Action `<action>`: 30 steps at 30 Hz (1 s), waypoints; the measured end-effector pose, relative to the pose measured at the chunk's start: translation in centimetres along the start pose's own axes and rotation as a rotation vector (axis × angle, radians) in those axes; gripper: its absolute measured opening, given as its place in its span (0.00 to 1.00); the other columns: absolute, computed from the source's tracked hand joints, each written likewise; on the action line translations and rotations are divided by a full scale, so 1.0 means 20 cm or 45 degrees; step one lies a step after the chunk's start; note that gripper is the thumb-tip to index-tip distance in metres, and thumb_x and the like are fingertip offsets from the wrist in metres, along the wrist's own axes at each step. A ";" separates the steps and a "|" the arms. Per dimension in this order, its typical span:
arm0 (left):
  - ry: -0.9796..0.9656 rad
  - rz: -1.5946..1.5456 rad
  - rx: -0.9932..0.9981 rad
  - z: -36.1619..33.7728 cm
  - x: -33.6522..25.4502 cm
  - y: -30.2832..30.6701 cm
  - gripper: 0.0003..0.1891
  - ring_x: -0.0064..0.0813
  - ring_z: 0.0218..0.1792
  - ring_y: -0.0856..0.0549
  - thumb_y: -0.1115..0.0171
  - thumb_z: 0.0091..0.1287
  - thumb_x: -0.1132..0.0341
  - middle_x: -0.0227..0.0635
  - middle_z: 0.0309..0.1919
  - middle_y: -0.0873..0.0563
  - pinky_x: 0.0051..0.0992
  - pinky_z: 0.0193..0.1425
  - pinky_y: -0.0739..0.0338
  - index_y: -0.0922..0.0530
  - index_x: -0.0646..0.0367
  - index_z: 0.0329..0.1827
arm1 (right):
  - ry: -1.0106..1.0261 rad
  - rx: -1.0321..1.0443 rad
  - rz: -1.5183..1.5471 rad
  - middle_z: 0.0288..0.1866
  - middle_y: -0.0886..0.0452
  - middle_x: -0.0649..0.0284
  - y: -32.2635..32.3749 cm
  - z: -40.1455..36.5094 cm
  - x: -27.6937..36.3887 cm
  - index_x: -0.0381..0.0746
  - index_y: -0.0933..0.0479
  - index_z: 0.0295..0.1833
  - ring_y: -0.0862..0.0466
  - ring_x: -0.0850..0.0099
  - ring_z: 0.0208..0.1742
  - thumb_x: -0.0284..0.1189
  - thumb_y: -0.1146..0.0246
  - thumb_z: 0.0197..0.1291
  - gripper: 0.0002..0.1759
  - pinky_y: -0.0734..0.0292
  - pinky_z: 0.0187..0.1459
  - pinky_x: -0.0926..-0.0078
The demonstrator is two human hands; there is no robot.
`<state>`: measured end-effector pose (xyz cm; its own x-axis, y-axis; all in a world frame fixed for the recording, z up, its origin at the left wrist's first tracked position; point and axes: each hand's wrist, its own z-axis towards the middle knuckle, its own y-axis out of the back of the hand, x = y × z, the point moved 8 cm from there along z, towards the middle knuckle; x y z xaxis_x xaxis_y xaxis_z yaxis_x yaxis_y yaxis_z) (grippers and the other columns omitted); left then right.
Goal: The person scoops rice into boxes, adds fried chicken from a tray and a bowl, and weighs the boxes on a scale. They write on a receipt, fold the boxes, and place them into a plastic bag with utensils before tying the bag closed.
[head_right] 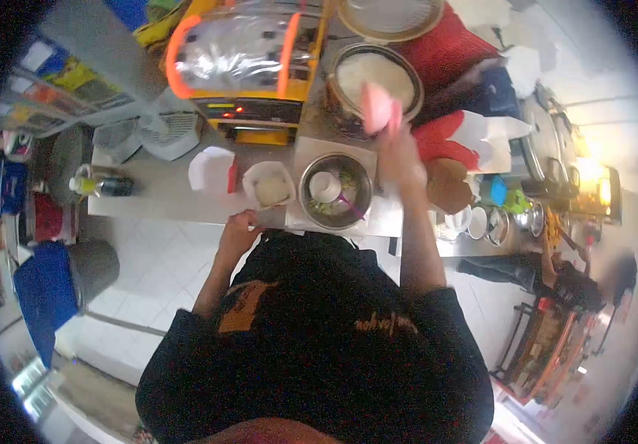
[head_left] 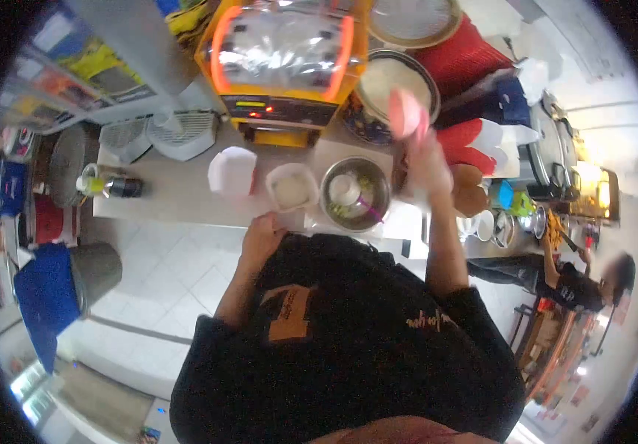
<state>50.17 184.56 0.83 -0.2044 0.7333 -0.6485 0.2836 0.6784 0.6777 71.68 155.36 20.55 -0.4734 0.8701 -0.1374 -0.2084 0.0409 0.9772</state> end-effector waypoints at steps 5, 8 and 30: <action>-0.378 -1.060 0.318 0.25 -0.97 0.28 0.28 0.28 0.61 0.20 0.36 0.71 0.56 0.39 0.63 0.20 0.31 0.64 0.28 0.29 0.59 0.70 | 0.010 0.380 -0.217 0.54 0.20 0.44 0.04 0.55 -0.48 0.33 0.24 0.57 0.17 0.55 0.54 0.28 0.49 0.65 0.18 0.20 0.53 0.62; -0.203 -1.494 0.059 0.87 -1.16 0.17 0.35 0.35 0.72 0.34 0.49 0.75 0.47 0.43 0.74 0.36 0.34 0.73 0.40 0.43 0.58 0.78 | -0.016 0.307 -0.234 0.44 0.13 0.53 -0.43 0.67 -0.79 0.39 0.17 0.51 0.13 0.61 0.47 0.28 0.47 0.64 0.16 0.19 0.48 0.64; -0.216 -1.901 -0.280 1.38 -1.09 0.14 0.48 0.38 0.78 0.45 0.74 0.69 0.25 0.38 0.79 0.44 0.42 0.79 0.50 0.49 0.53 0.80 | -0.085 0.695 0.539 0.45 0.15 0.52 -0.49 0.91 -0.66 0.36 0.22 0.53 0.15 0.58 0.47 0.43 0.45 0.69 0.21 0.20 0.48 0.65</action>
<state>81.21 169.17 7.33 -0.0581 -0.6139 -0.7872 -0.2234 0.7765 -0.5891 95.64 152.44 15.74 -0.3617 0.8934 0.2665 0.4509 -0.0826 0.8888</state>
